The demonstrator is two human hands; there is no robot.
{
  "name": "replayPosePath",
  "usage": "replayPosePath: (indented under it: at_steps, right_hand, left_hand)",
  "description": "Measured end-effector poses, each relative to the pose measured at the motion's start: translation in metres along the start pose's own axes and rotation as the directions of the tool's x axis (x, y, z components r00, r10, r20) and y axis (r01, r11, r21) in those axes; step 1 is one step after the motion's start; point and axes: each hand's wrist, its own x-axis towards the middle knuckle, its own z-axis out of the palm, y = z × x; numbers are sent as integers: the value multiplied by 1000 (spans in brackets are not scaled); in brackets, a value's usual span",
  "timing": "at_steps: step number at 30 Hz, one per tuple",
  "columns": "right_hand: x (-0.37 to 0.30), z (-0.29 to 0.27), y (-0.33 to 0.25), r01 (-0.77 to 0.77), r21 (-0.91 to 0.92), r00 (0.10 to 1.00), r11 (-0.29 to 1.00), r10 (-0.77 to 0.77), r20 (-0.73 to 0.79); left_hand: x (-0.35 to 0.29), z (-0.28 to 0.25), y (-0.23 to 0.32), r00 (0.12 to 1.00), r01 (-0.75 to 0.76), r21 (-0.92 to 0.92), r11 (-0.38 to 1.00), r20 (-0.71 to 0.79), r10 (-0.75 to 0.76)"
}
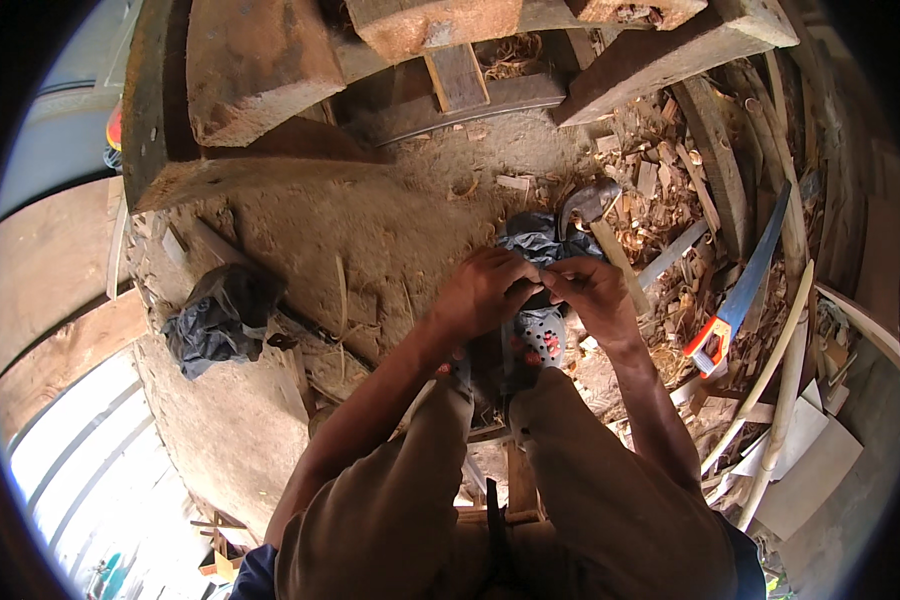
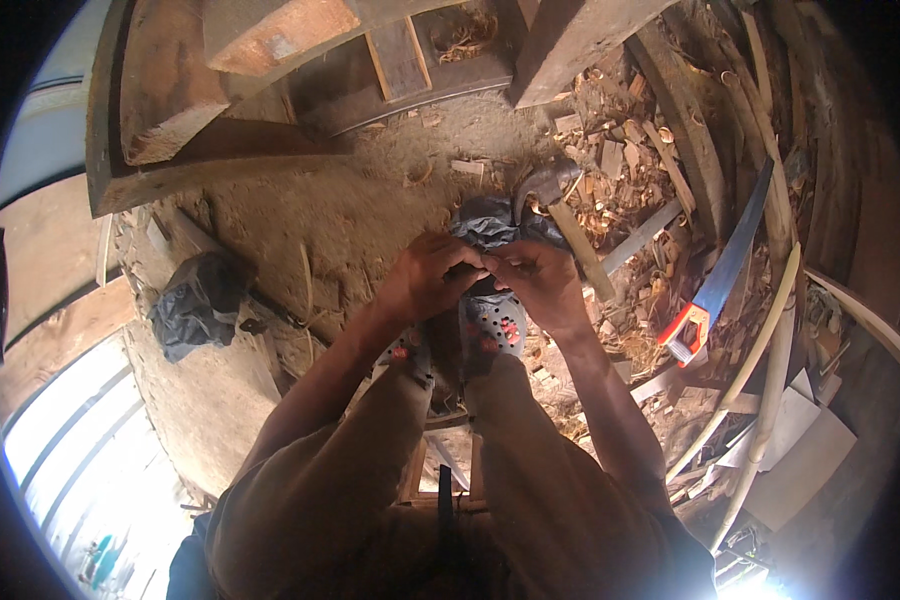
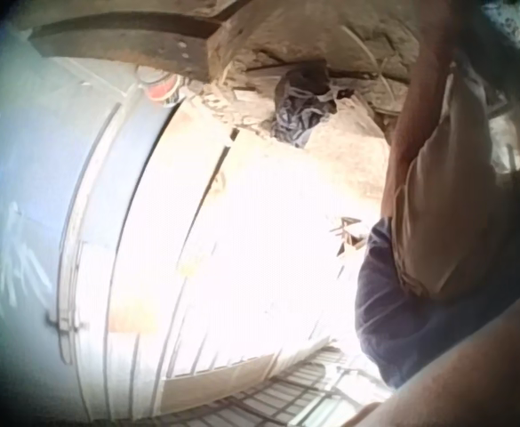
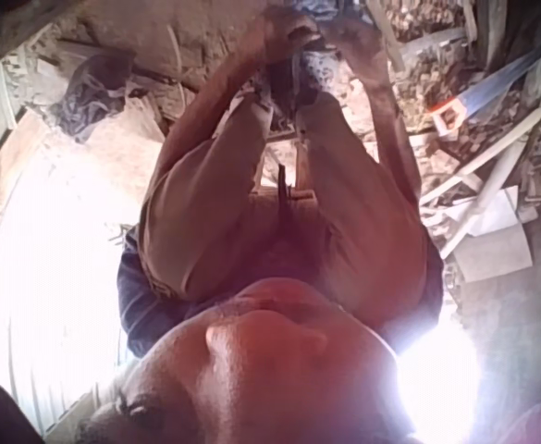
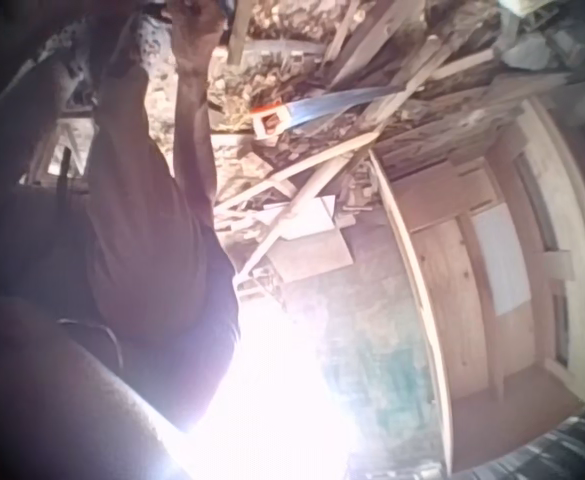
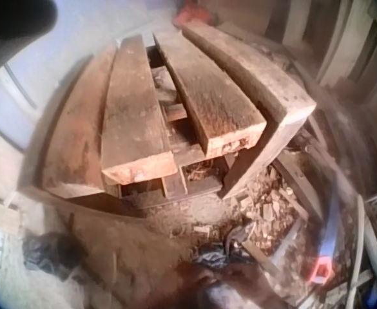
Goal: The person is assembling a wooden structure using a hammer and nails. They repeatedly pick up nails, position them on the wood, and hammer them in. The person also adjusts the wooden pieces and uses a long wooden stick to align or secure parts of the structure.
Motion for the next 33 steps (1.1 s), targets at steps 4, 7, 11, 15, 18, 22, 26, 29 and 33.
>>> replayPosePath:
  at_steps: [4,7,11,15,18,22,26,29,33]
  right_hand:
    - [7,-4,-10,11,-28,999,1000,-10,42]
    - [9,-4,-9,47,-18,996,999,-46,83]
    - [14,-14,-5,215,-88,975,973,-219,-37]
    - [24,-50,2,169,-451,919,876,-305,-249]
    - [26,-84,55,175,-627,858,759,-430,-281]
    - [14,-86,72,188,-804,818,564,-543,-189]
    - [11,-71,79,171,-763,821,623,-518,-239]
    - [9,-70,82,154,-766,833,624,-499,-239]
    - [12,-76,86,141,-751,854,645,-463,-237]
  left_hand:
    - [2,-9,12,991,131,-217,967,6,-133]
    - [1,-13,13,968,248,-308,918,44,-247]
    - [17,-21,11,918,317,-373,872,-112,-381]
    - [58,-70,-47,840,191,-202,961,-472,-266]
    - [92,-101,-55,813,72,-214,974,-553,-181]
    - [113,-107,-55,790,85,-297,951,-562,-246]
    - [112,-100,-69,788,84,-199,976,-586,-187]
    - [111,-98,-69,797,109,-139,984,-579,-170]
    - [112,-97,-71,793,119,-104,987,-588,-158]
